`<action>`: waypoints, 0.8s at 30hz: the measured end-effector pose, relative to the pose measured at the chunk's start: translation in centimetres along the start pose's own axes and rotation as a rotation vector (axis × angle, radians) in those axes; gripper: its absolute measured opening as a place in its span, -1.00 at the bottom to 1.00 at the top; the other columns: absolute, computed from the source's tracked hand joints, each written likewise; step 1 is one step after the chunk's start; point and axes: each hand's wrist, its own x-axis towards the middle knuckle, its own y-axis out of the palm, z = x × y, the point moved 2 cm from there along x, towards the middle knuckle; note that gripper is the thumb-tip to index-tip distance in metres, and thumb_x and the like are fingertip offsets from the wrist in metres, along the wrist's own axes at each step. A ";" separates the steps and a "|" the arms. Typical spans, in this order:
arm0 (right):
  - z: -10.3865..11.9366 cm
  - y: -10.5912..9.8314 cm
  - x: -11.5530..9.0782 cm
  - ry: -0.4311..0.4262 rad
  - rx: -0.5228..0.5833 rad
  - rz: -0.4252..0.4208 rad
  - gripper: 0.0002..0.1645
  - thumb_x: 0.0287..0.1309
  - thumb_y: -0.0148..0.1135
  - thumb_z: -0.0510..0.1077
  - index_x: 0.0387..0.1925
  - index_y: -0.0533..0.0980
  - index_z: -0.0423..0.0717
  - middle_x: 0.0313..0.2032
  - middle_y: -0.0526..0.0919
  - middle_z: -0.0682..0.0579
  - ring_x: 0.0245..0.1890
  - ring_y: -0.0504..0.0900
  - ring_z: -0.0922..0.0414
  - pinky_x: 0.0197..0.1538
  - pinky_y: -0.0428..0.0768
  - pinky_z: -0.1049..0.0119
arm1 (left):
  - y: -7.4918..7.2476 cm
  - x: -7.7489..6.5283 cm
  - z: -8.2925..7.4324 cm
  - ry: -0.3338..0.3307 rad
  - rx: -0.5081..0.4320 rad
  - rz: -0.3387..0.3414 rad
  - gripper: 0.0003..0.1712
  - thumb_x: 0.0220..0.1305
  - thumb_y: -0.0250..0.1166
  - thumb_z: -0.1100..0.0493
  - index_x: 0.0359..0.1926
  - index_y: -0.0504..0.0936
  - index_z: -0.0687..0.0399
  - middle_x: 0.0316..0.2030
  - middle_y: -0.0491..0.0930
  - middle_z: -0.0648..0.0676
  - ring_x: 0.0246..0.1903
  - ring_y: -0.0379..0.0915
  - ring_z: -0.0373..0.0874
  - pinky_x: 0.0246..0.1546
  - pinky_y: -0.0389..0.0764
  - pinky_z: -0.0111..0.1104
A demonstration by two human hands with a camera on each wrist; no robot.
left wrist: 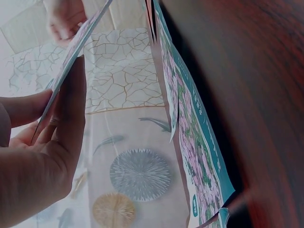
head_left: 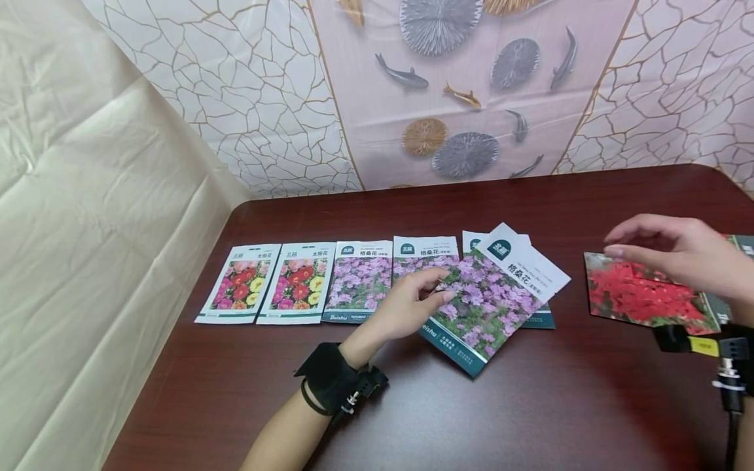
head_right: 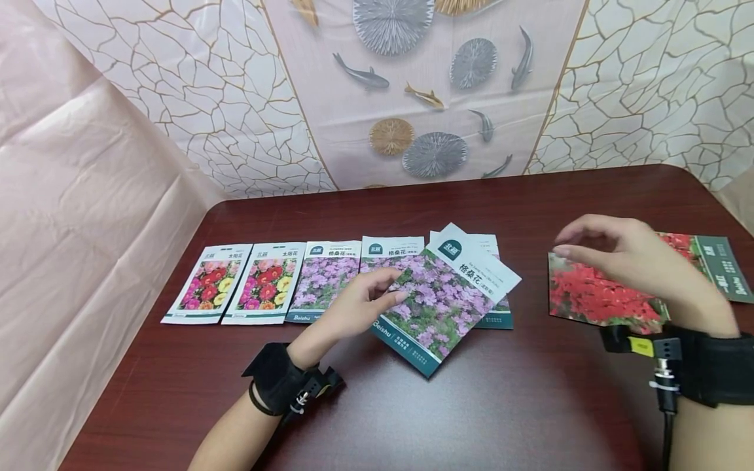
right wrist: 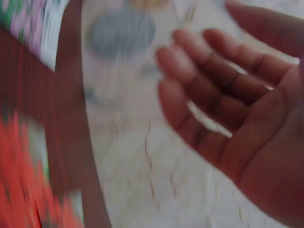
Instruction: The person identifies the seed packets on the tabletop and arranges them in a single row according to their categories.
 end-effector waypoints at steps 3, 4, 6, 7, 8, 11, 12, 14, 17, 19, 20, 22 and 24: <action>-2.7 -0.7 0.1 0.072 -0.135 0.024 -0.69 0.05 0.30 -0.18 -0.20 0.50 -0.29 -0.44 0.60 -0.11 -0.58 0.47 0.26 -0.58 0.39 0.37 | -0.1 0.0 0.1 -0.018 -0.003 -0.018 -0.57 0.28 0.14 0.21 0.17 0.41 0.17 -0.17 0.53 0.09 -0.32 0.40 -0.22 -0.28 0.44 -0.44; -3.4 -0.8 0.1 0.093 -0.172 0.047 -0.62 0.05 0.31 -0.15 -0.17 0.48 -0.33 -0.37 0.59 -0.22 -0.50 0.52 0.18 -0.52 0.44 0.31 | -0.1 0.0 0.1 -0.018 -0.006 -0.020 -0.56 0.28 0.14 0.22 0.18 0.41 0.18 -0.19 0.54 0.10 -0.34 0.39 -0.22 -0.30 0.44 -0.44; -4.9 -0.9 0.2 0.161 -0.225 0.099 -0.46 0.05 0.31 -0.04 -0.09 0.42 -0.39 -0.23 0.51 -0.40 -0.31 0.53 -0.06 -0.38 0.49 0.11 | -0.1 0.0 0.1 -0.014 -0.011 -0.027 -0.57 0.28 0.14 0.22 0.17 0.41 0.19 -0.30 0.53 0.08 -0.41 0.36 -0.22 -0.37 0.42 -0.45; -5.6 -0.9 0.2 0.189 -0.246 0.128 -0.38 0.04 0.30 0.01 -0.04 0.39 -0.40 -0.16 0.44 -0.47 -0.21 0.47 -0.19 -0.31 0.48 -0.02 | -0.1 0.0 0.1 -0.010 -0.016 -0.030 -0.57 0.28 0.14 0.23 0.16 0.42 0.19 -0.36 0.51 0.07 -0.46 0.34 -0.23 -0.42 0.40 -0.46; -6.2 -0.8 0.2 0.213 -0.272 0.163 -0.29 0.04 0.29 0.08 0.01 0.34 -0.42 -0.08 0.35 -0.52 -0.13 0.37 -0.32 -0.24 0.43 -0.17 | -0.2 0.0 0.1 -0.006 -0.020 -0.033 -0.58 0.28 0.15 0.23 0.15 0.43 0.20 -0.40 0.49 0.05 -0.48 0.32 -0.24 -0.45 0.39 -0.47; -7.8 -0.3 0.2 0.258 -0.307 0.265 -0.08 0.00 0.29 0.17 0.13 0.20 -0.44 0.04 0.13 -0.59 -0.02 0.12 -0.45 -0.10 0.20 -0.39 | -0.2 0.0 0.1 -0.001 -0.027 -0.044 -0.59 0.27 0.16 0.24 0.13 0.44 0.20 -0.45 0.48 0.02 -0.52 0.31 -0.26 -0.49 0.38 -0.49; -8.3 -0.1 0.2 0.260 -0.300 0.296 -0.02 -0.03 0.30 0.18 0.15 0.16 -0.45 0.06 0.09 -0.60 0.00 0.07 -0.46 -0.07 0.15 -0.42 | -0.3 0.0 0.1 0.001 -0.027 -0.047 -0.60 0.27 0.16 0.24 0.13 0.45 0.20 -0.44 0.49 0.02 -0.51 0.31 -0.27 -0.49 0.38 -0.49; -9.2 0.4 0.3 0.242 -0.276 0.345 0.06 -0.07 0.33 0.16 0.18 0.09 -0.50 0.10 0.02 -0.60 0.03 0.01 -0.47 -0.04 0.10 -0.43 | -0.3 0.0 0.1 0.001 -0.028 -0.051 -0.60 0.27 0.16 0.24 0.12 0.45 0.20 -0.42 0.50 0.01 -0.50 0.32 -0.27 -0.48 0.39 -0.49; -10.5 1.3 0.3 0.225 -0.245 0.395 0.14 -0.15 0.39 0.10 0.19 0.03 -0.58 0.13 -0.04 -0.63 0.07 -0.05 -0.48 -0.01 0.06 -0.43 | -0.3 0.1 0.1 0.000 -0.029 -0.049 -0.60 0.27 0.16 0.24 0.12 0.45 0.20 -0.47 0.46 0.01 -0.53 0.30 -0.25 -0.50 0.37 -0.48; -11.2 1.7 0.2 0.210 -0.243 0.419 0.17 -0.18 0.42 0.07 0.18 0.01 -0.62 0.13 -0.07 -0.65 0.09 -0.06 -0.50 0.01 0.05 -0.41 | -0.3 0.1 0.1 -0.001 -0.033 -0.047 -0.60 0.27 0.16 0.24 0.13 0.45 0.20 -0.50 0.43 0.00 -0.54 0.28 -0.24 -0.50 0.36 -0.48; -11.5 1.9 0.1 0.213 -0.240 0.431 0.17 -0.19 0.42 0.06 0.18 0.01 -0.63 0.13 -0.09 -0.66 0.10 -0.09 -0.51 0.01 0.04 -0.41 | -0.3 0.1 0.1 -0.001 -0.033 -0.047 -0.60 0.27 0.16 0.23 0.13 0.45 0.20 -0.51 0.42 -0.01 -0.54 0.28 -0.24 -0.51 0.36 -0.48; -12.0 2.1 0.0 0.218 -0.248 0.449 0.18 -0.20 0.42 0.05 0.18 -0.01 -0.63 0.13 -0.14 -0.68 0.12 -0.11 -0.53 0.02 0.03 -0.41 | -0.3 0.1 0.2 -0.004 -0.035 -0.046 -0.60 0.27 0.16 0.23 0.13 0.45 0.19 -0.52 0.41 -0.03 -0.54 0.28 -0.25 -0.51 0.36 -0.48; -12.4 2.1 -0.2 0.244 -0.242 0.461 0.20 -0.19 0.41 0.07 0.19 -0.05 -0.61 0.15 -0.24 -0.67 0.13 -0.18 -0.55 0.03 0.00 -0.42 | -0.3 0.1 0.2 -0.001 -0.038 -0.046 -0.61 0.27 0.16 0.23 0.12 0.46 0.18 -0.53 0.39 -0.03 -0.55 0.27 -0.25 -0.51 0.35 -0.48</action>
